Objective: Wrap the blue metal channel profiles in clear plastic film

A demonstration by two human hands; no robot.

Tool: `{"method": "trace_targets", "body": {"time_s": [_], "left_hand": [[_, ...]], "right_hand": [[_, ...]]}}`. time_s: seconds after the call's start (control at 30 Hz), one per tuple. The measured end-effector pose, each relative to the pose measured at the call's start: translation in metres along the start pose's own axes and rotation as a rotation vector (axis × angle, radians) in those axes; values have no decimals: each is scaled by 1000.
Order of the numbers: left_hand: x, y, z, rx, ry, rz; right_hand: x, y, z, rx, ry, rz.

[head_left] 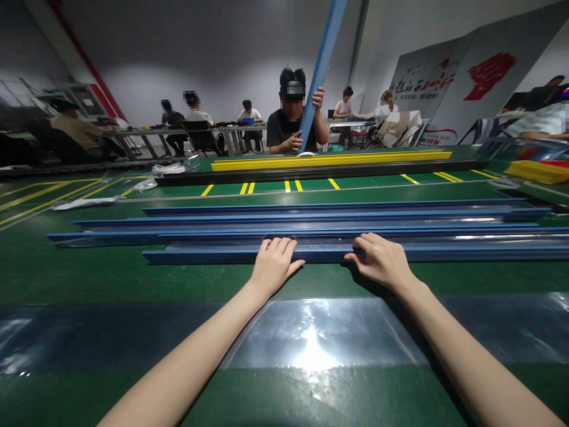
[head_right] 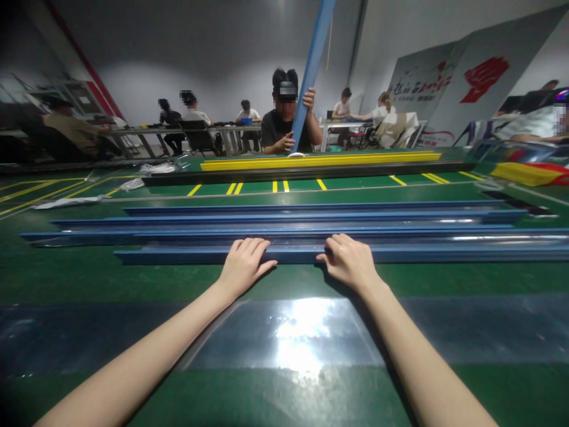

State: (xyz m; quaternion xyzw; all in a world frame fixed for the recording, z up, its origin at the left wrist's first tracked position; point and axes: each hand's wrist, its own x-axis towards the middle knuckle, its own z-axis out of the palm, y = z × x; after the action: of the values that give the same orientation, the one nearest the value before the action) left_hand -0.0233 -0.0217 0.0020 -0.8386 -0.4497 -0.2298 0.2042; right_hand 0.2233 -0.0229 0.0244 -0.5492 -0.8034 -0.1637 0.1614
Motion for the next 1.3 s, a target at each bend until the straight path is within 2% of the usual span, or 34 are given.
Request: {"method": "trace_targets", "body": {"time_s": [0.2, 0.4, 0.53, 0.73, 1.3], "left_hand": [[0, 0, 4, 29, -19, -39], [-1, -1, 6, 10, 26, -16], [0, -1, 5, 18, 15, -25], [0, -1, 4, 36, -16, -37], [1, 0, 2, 73, -30, -40]], "right_hand": [[-1, 2, 5, -20, 16, -30], [-1, -4, 12, 32, -43, -115], [3, -11, 10, 118, -67, -138], [7, -16, 9, 111, -104, -130], [3, -15, 12, 70, -78, -109]]}}
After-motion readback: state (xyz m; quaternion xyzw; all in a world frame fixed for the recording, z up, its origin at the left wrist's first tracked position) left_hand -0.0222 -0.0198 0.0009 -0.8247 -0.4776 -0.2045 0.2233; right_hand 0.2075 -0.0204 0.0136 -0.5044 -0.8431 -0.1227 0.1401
